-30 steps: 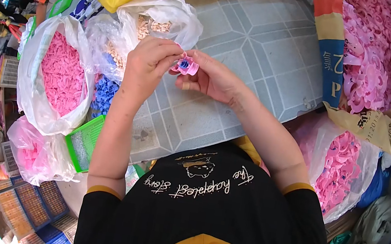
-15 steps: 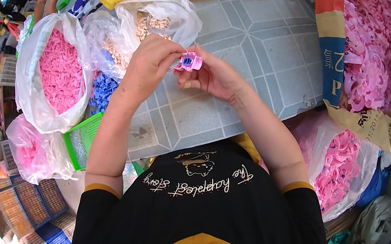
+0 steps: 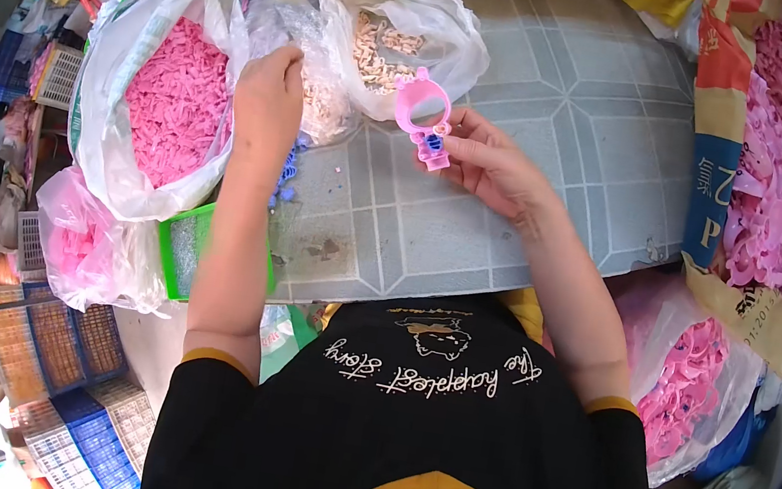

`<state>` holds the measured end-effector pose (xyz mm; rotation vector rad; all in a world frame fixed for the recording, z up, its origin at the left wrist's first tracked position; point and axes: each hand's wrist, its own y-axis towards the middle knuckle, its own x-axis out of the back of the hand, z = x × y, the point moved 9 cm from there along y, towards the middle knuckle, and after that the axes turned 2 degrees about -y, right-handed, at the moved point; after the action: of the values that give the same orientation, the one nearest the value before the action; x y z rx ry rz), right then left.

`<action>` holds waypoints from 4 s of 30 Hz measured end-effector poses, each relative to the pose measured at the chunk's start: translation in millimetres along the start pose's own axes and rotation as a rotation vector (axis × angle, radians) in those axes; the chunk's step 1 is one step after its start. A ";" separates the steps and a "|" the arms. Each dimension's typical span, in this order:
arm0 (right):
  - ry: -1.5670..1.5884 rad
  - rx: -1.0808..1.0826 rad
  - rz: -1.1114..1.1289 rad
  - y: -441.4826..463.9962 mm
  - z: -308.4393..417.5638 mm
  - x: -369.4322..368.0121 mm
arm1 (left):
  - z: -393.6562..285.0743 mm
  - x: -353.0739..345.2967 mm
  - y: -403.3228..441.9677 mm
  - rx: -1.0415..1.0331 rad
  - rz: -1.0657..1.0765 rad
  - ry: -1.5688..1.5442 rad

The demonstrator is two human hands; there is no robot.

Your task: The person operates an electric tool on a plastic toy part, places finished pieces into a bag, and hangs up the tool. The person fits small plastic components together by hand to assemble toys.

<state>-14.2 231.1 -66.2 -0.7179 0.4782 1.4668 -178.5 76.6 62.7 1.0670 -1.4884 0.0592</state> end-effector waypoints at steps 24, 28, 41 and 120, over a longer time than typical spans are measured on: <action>0.188 0.102 0.023 2.8 11.6 3.3 | -9.6 -36.9 -34.1 0.392 0.282 -0.779; 0.190 0.121 0.013 1.4 13.7 7.5 | -53.1 -39.0 -39.2 0.333 0.335 -0.927; -0.006 0.162 -0.040 -0.6 14.3 2.1 | -119.3 -28.0 -30.2 -0.163 0.221 -0.390; -0.215 0.169 -0.193 -13.1 9.9 0.0 | 144.1 81.2 -85.7 0.400 -0.080 0.219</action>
<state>-2.5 238.5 -57.2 -0.4533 0.3525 1.2878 -220.8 -104.0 45.9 1.3908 -1.2613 0.4193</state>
